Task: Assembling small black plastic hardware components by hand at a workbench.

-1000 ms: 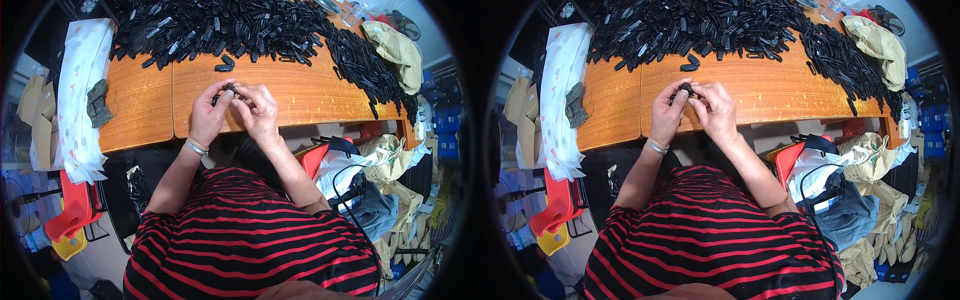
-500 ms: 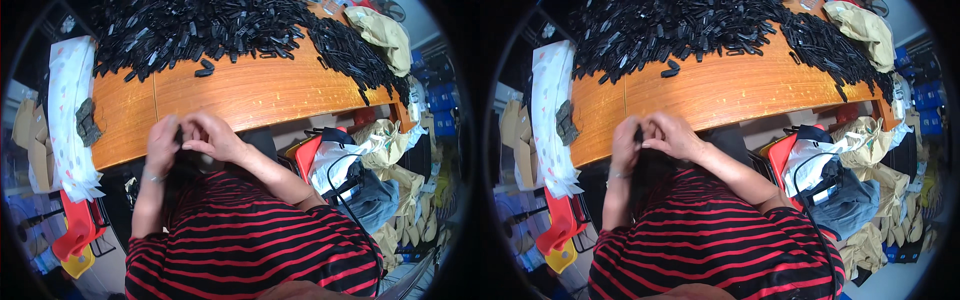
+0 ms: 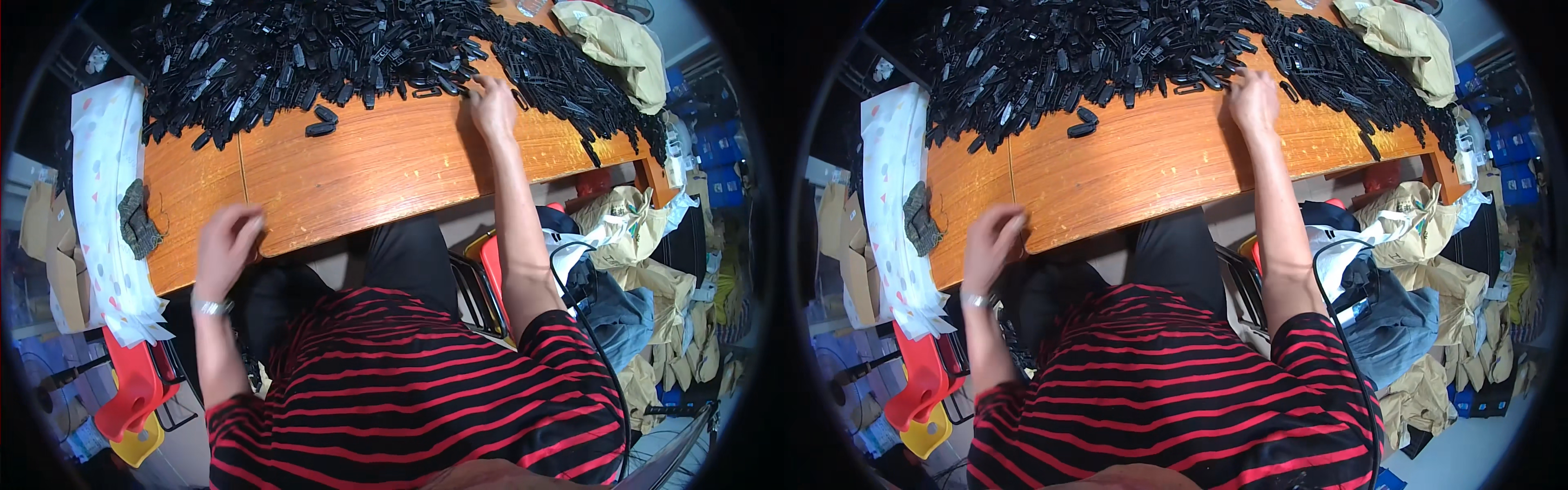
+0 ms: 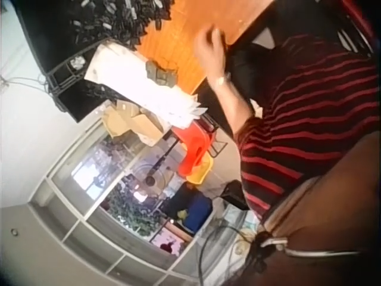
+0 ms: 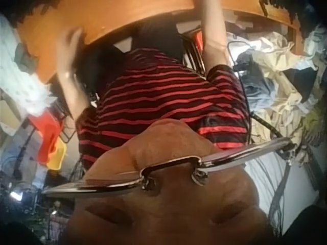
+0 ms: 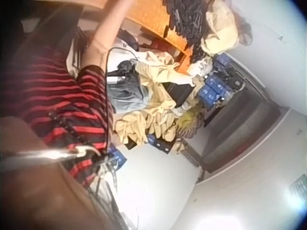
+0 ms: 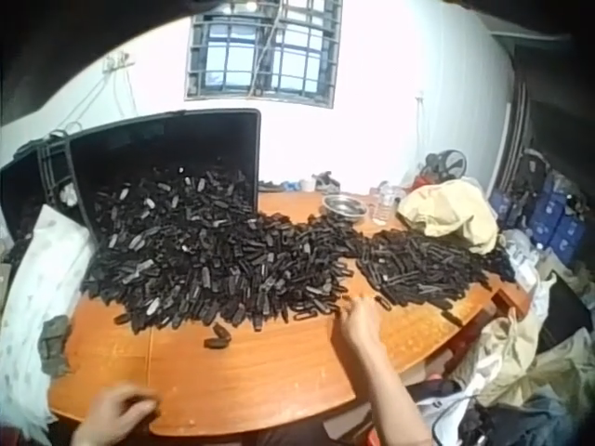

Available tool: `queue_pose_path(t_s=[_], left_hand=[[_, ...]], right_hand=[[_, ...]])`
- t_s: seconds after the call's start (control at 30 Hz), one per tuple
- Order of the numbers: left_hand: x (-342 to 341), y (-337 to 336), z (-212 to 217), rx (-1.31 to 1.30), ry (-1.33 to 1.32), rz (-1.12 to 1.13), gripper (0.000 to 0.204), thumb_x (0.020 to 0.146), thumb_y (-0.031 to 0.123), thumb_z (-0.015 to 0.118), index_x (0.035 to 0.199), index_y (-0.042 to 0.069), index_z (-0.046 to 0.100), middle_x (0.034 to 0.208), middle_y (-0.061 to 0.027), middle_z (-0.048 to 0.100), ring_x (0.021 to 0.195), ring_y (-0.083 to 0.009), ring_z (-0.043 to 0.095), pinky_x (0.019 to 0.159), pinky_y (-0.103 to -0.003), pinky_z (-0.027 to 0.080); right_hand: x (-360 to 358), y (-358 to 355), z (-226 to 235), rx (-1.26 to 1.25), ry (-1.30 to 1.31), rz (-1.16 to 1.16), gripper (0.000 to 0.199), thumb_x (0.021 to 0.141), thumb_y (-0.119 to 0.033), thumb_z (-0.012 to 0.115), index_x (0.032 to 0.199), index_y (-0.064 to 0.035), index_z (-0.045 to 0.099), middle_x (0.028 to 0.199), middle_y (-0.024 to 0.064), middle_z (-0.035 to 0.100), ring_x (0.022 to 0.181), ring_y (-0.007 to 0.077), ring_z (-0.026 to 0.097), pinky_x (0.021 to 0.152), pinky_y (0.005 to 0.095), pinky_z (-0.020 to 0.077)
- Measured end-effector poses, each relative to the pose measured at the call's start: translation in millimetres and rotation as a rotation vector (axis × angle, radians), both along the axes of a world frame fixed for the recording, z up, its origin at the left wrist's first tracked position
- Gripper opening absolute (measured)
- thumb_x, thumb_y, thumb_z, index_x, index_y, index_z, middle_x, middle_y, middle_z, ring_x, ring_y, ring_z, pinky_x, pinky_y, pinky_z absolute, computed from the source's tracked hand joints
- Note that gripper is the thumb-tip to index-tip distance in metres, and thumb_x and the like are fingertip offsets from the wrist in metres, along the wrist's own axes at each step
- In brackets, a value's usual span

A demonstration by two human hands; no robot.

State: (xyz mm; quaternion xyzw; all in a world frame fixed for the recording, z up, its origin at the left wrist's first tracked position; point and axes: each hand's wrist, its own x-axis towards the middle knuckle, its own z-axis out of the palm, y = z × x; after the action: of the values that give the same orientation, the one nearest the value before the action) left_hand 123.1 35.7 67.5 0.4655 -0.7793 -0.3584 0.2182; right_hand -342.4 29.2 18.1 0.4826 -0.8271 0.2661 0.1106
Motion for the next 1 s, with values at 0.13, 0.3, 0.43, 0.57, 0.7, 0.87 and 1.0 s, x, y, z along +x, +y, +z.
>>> queue_pose_path(t_s=[0.13,0.3,0.43,0.57,0.7,0.87,1.0], left_hand=[[-90,-44,-27,-0.517,-0.063,-0.113,0.035,0.079,0.01,0.067,0.114,0.006,0.061,0.112,-0.015,0.059,0.106,-0.0324,0.055,0.092,-0.04,0.045],[-136,-72,-53,-0.665,-0.084,-0.092,0.04,0.078,0.009,0.069,0.117,0.007,0.059,0.123,-0.0121,0.055,0.112,-0.0318,0.051,0.093,-0.043,0.043],[-139,-74,-59,-0.588,-0.113,-0.066,0.033,0.081,0.005,0.065,0.114,0.007,0.061,0.115,-0.0123,0.059,0.108,-0.0308,0.054,0.092,-0.039,0.045],[-129,-66,-60,-0.586,-0.03,-0.119,0.022,0.08,-0.001,0.063,0.101,0.004,0.062,0.102,-0.0115,0.062,0.098,-0.0314,0.057,0.084,-0.039,0.046],[-118,-59,-60,-0.592,0.021,-0.107,0.02,0.08,-0.002,0.063,0.099,0.003,0.062,0.097,-0.012,0.063,0.095,-0.0317,0.058,0.082,-0.039,0.047],[-117,-58,-59,-0.619,0.039,-0.076,0.019,0.08,-0.001,0.063,0.098,0.003,0.062,0.095,-0.012,0.063,0.091,-0.0321,0.059,0.08,-0.038,0.047],[-117,-57,-63,-0.627,0.03,-0.058,0.018,0.079,-0.001,0.064,0.096,0.004,0.062,0.094,-0.0114,0.063,0.091,-0.0314,0.059,0.079,-0.038,0.047]], right_hand=[[16,-27,-7,0.058,-0.021,0.083,0.038,0.081,-0.006,0.055,0.118,-0.0099,0.062,0.116,0.0187,0.059,0.109,0.0365,0.055,0.092,0.0435,0.0461],[24,-31,-18,0.032,-0.004,0.171,0.04,0.079,0.0,0.051,0.115,-0.0094,0.064,0.114,0.0167,0.059,0.106,0.0374,0.055,0.092,0.043,0.0463],[48,-11,-15,-0.004,-0.058,0.331,0.042,0.074,0.006,0.052,0.112,-0.0077,0.065,0.112,0.0157,0.06,0.107,0.0352,0.056,0.092,0.0412,0.0463],[74,8,-5,-0.009,-0.125,0.533,0.036,0.081,0.001,0.06,0.116,-0.0062,0.063,0.112,0.0158,0.06,0.106,0.0346,0.057,0.091,0.0401,0.0468],[30,18,-2,-0.185,-0.144,0.373,0.025,0.081,-0.011,0.063,0.103,-0.0029,0.068,0.1,0.0199,0.064,0.099,0.0359,0.06,0.087,0.0424,0.0483],[-53,32,-4,-0.117,0.169,-0.229,0.023,0.079,-0.012,0.066,0.102,-0.01,0.07,0.102,0.0151,0.063,0.098,0.0323,0.057,0.086,0.0419,0.0476],[-66,28,-10,0.082,0.142,-0.31,0.021,0.082,-0.02,0.068,0.1,-0.0102,0.07,0.102,0.0138,0.064,0.098,0.0326,0.059,0.084,0.0427,0.0483]])
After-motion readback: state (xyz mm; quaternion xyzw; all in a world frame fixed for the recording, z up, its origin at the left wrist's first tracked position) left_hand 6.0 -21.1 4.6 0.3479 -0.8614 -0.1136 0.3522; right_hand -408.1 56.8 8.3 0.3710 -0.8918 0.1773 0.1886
